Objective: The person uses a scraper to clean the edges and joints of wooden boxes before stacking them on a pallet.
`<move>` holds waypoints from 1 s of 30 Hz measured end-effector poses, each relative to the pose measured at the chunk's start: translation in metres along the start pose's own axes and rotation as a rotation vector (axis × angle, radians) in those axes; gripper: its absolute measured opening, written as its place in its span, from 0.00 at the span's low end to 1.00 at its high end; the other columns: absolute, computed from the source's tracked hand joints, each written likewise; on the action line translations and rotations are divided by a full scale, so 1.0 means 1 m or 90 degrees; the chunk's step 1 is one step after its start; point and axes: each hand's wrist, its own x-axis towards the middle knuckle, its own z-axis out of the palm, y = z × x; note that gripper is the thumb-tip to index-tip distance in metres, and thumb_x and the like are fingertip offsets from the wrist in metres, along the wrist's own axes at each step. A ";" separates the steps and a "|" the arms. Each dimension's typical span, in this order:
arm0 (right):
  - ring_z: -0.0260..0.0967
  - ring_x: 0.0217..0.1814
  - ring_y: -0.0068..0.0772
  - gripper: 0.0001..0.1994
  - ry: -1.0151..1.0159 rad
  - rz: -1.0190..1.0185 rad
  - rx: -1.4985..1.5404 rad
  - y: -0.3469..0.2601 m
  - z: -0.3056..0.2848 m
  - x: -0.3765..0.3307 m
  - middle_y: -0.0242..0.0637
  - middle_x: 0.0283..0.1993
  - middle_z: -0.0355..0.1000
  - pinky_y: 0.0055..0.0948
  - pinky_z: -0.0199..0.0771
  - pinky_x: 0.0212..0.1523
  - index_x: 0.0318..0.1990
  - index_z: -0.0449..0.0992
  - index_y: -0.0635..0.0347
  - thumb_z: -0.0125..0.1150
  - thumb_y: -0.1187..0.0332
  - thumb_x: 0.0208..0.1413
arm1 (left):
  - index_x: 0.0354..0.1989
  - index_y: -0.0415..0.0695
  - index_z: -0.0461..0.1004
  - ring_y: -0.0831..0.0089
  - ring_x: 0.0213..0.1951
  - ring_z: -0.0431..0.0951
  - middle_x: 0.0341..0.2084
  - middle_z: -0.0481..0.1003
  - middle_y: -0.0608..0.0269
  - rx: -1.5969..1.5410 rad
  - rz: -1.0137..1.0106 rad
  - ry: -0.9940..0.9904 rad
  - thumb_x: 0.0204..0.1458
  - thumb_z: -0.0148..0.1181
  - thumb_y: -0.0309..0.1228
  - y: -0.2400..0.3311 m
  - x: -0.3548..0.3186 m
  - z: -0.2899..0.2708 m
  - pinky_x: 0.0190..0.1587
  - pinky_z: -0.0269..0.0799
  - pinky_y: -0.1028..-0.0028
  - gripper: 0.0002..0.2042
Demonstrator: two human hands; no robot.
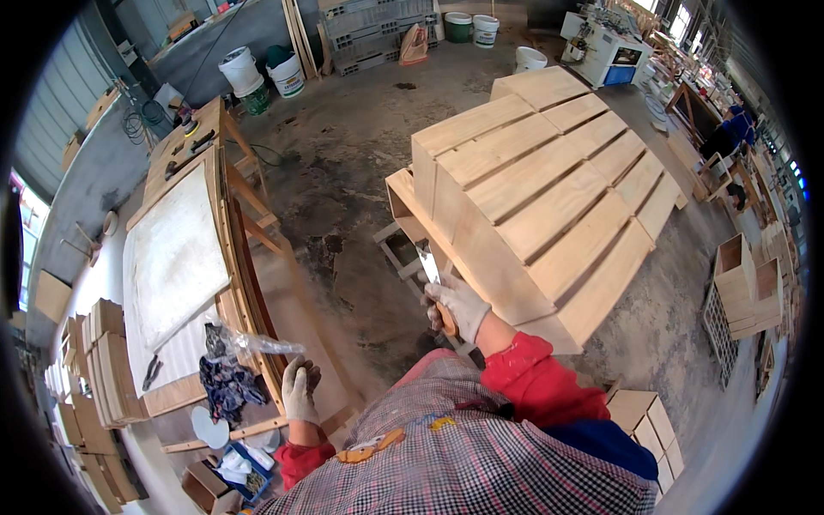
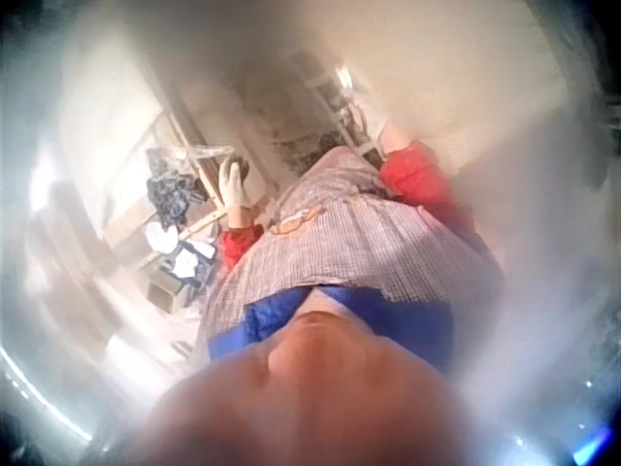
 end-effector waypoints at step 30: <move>0.64 0.22 0.20 0.19 0.792 -0.387 0.384 -0.160 -0.074 0.240 0.32 0.30 0.66 0.23 0.68 0.20 0.58 0.64 0.59 0.52 0.71 0.60 | 0.64 0.40 0.53 0.71 0.42 0.74 0.46 0.72 0.63 0.301 -0.340 -0.917 0.55 0.57 0.47 0.067 0.481 0.649 0.41 0.72 0.69 0.35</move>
